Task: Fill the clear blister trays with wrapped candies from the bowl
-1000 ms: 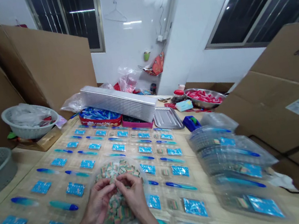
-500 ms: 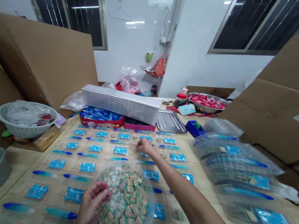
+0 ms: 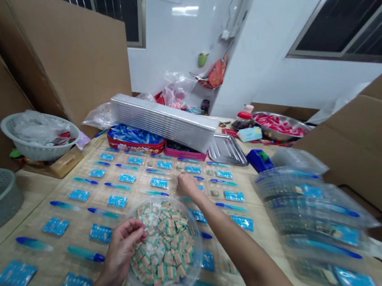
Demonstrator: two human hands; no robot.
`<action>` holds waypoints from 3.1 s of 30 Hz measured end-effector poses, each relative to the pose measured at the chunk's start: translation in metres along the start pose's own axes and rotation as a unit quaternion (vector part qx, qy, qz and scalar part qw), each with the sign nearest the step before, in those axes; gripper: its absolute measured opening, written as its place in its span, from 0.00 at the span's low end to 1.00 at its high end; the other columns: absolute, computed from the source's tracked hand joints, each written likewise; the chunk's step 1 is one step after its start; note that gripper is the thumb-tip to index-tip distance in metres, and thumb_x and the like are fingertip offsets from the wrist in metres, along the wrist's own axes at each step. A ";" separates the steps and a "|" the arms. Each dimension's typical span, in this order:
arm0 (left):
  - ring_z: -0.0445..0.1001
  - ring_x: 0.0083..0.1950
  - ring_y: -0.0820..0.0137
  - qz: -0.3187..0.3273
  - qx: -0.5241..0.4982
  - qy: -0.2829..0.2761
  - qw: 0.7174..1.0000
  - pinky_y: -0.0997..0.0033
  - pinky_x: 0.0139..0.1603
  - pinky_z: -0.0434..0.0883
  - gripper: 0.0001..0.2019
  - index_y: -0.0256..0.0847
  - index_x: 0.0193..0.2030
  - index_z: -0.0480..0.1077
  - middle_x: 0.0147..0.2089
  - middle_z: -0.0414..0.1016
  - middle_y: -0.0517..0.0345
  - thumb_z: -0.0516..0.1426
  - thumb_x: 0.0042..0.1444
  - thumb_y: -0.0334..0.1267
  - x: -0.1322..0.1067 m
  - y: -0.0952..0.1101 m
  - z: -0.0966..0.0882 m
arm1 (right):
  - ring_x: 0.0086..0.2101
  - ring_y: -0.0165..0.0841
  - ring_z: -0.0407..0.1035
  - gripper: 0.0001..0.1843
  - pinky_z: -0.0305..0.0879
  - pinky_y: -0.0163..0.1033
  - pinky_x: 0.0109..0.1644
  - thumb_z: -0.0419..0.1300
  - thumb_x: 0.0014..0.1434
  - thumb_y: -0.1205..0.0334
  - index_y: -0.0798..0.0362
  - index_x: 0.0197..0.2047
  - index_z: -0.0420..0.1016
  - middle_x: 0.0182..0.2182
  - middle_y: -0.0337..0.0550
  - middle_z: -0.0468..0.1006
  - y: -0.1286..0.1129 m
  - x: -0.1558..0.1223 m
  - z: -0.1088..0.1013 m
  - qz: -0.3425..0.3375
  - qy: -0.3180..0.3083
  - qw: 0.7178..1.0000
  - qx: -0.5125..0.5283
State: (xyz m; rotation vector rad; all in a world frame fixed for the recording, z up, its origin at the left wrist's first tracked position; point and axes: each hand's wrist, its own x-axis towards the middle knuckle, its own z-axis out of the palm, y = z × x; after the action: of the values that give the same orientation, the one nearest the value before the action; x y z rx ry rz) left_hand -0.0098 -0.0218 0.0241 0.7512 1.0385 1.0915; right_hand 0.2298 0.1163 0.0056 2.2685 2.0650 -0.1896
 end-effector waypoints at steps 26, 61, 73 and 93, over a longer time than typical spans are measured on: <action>0.68 0.51 0.56 0.204 0.682 -0.162 0.683 0.57 0.54 0.63 0.10 0.37 0.39 0.73 0.44 0.73 0.45 0.56 0.49 0.30 -0.009 -0.008 -0.004 | 0.41 0.38 0.71 0.10 0.59 0.35 0.40 0.62 0.55 0.57 0.53 0.39 0.76 0.39 0.49 0.78 -0.057 -0.175 0.001 -0.175 -0.015 0.983 0.051; 0.73 0.23 0.70 -0.014 0.108 -0.135 0.985 0.73 0.25 0.68 0.17 0.35 0.31 0.70 0.22 0.72 0.60 0.67 0.35 0.40 0.007 -0.026 -0.001 | 0.29 0.34 0.72 0.09 0.67 0.36 0.32 0.61 0.49 0.58 0.55 0.31 0.78 0.27 0.43 0.78 -0.050 -0.169 0.026 -0.130 0.032 0.797 0.589; 0.74 0.22 0.70 -0.009 0.028 -0.048 0.998 0.72 0.25 0.71 0.13 0.33 0.26 0.71 0.21 0.74 0.57 0.66 0.37 0.40 -0.009 -0.019 0.011 | 0.27 0.32 0.71 0.13 0.68 0.35 0.32 0.69 0.41 0.57 0.52 0.29 0.74 0.25 0.39 0.76 -0.059 -0.180 0.030 -0.048 0.094 0.692 0.714; 0.73 0.20 0.72 0.012 -0.022 -0.009 1.000 0.72 0.25 0.72 0.14 0.32 0.27 0.74 0.23 0.76 0.57 0.68 0.35 0.39 -0.022 -0.017 0.019 | 0.33 0.36 0.72 0.05 0.67 0.38 0.37 0.65 0.46 0.61 0.53 0.25 0.76 0.31 0.43 0.79 -0.063 -0.183 0.024 -0.076 0.120 0.743 0.654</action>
State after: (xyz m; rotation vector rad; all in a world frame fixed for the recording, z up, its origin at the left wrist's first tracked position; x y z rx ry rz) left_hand 0.0114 -0.0477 0.0221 0.7391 0.9898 1.1219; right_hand 0.1491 -0.0616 0.0090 2.6884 2.6491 -2.0382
